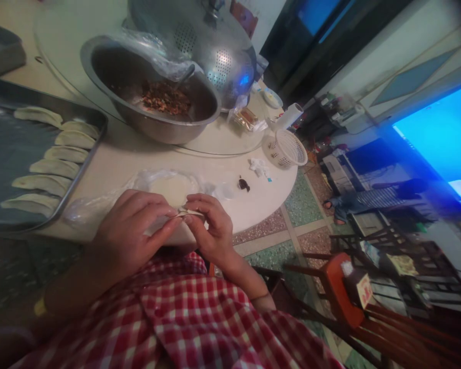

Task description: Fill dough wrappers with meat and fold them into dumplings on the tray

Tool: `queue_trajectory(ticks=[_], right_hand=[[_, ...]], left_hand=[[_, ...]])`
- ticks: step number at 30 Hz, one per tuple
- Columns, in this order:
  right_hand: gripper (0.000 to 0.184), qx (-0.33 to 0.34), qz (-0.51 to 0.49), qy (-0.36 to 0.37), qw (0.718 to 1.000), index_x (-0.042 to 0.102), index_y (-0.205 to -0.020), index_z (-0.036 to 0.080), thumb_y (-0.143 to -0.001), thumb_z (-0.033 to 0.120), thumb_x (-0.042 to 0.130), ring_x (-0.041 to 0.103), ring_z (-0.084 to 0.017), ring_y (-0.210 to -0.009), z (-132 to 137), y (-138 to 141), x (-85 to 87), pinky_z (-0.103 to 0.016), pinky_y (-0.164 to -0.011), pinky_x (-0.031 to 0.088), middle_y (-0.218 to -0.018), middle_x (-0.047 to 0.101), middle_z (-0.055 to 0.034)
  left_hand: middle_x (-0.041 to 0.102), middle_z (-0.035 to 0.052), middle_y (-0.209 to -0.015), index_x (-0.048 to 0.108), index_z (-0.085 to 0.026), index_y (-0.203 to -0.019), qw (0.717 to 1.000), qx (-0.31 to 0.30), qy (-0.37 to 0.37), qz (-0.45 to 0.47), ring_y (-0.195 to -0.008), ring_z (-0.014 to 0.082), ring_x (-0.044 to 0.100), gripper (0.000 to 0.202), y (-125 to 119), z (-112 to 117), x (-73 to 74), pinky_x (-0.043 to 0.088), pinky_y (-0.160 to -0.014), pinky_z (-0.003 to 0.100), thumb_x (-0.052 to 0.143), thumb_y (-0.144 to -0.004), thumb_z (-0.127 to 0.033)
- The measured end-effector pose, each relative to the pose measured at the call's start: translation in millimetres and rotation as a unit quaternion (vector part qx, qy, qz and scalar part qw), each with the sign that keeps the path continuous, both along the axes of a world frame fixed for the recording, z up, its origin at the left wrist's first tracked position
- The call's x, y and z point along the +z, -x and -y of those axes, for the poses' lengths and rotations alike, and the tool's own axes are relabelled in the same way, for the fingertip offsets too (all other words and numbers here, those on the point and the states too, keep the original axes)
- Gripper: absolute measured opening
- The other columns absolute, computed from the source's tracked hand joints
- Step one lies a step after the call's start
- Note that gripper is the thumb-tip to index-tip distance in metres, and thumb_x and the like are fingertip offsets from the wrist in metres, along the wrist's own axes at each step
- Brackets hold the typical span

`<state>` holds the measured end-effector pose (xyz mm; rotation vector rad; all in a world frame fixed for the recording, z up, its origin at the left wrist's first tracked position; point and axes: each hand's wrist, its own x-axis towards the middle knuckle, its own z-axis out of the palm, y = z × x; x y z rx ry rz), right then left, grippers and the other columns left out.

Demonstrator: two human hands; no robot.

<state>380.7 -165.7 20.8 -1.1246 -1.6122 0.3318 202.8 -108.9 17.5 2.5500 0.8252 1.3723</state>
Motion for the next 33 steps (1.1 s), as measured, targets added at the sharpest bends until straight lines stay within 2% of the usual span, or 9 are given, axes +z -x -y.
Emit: queue_trajectory(ticks=[6, 12, 17, 21, 28, 33], right_hand=[[0.016, 0.006, 0.019, 0.039, 0.999, 0.069, -0.108, 0.024, -0.101, 0.034, 0.058, 0.071, -0.02, -0.113, 0.9, -0.6, 0.0, -0.04, -0.099, 0.059, -0.114, 0.076, -0.0083], [0.013, 0.02, 0.022, -0.002, 1.0, 0.07, -0.108, 0.023, -0.101, 0.029, 0.06, 0.071, -0.018, -0.111, 1.0, -0.5, 2.6, -0.035, -0.096, 0.061, -0.111, 0.077, -0.0074], [0.015, 0.045, 0.029, 0.02, 0.998, 0.071, -0.109, 0.024, -0.102, 0.029, 0.059, 0.07, -0.018, -0.114, 2.4, -2.2, 5.1, -0.033, -0.093, 0.062, -0.115, 0.075, -0.0078], [0.017, 0.043, 0.037, 0.032, 0.998, 0.071, -0.109, 0.026, -0.102, 0.03, 0.057, 0.07, -0.018, -0.115, 3.2, -3.5, 4.7, -0.034, -0.092, 0.063, -0.117, 0.074, -0.0072], [0.017, 0.037, 0.04, -0.02, 0.998, 0.067, -0.116, 0.026, -0.101, 0.024, 0.057, 0.07, -0.018, -0.114, 2.8, -1.6, 8.3, -0.034, -0.094, 0.063, -0.117, 0.074, -0.0073], [0.019, 0.055, 0.015, -0.001, 0.998, 0.062, -0.118, 0.025, -0.1, 0.023, 0.058, 0.069, -0.02, -0.115, 6.4, 1.1, 14.2, -0.037, -0.096, 0.062, -0.119, 0.073, -0.0091]], left_hand=[[0.067, -0.0001, -0.091, 0.064, -0.025, -0.097, 1.0, -0.019, 0.011, 0.016, -0.084, 0.0177, 0.062, 0.005, -2.9, -0.2, 3.9, 0.051, -0.079, 0.032, 0.063, -0.096, -0.019], [0.064, -0.0004, -0.092, 0.056, -0.025, -0.097, 1.0, -0.027, 0.005, 0.015, -0.085, 0.0176, 0.06, 0.01, -2.6, -0.8, 5.5, 0.051, -0.081, 0.033, 0.06, -0.097, -0.015], [0.063, -0.0025, -0.091, 0.054, -0.026, -0.095, 0.996, -0.036, 0.068, 0.044, -0.084, 0.0153, 0.063, 0.01, -0.9, -1.3, 6.4, 0.053, -0.08, 0.031, 0.059, -0.097, -0.017], [0.067, -0.0023, -0.094, 0.059, -0.027, -0.101, 0.994, -0.027, 0.098, 0.041, -0.088, 0.0158, 0.066, 0.004, 0.1, -1.2, 6.8, 0.054, -0.08, 0.03, 0.058, -0.099, -0.024], [0.066, -0.0032, -0.093, 0.062, -0.028, -0.096, 0.997, -0.026, 0.071, 0.035, -0.084, 0.0146, 0.065, 0.007, 1.2, -0.4, 8.5, 0.052, -0.075, 0.028, 0.059, -0.099, -0.022], [0.063, -0.0019, -0.091, 0.059, -0.028, -0.094, 0.999, -0.019, 0.037, 0.032, -0.084, 0.017, 0.06, 0.009, 2.7, 2.9, 9.0, 0.051, -0.078, 0.032, 0.058, -0.098, -0.02]])
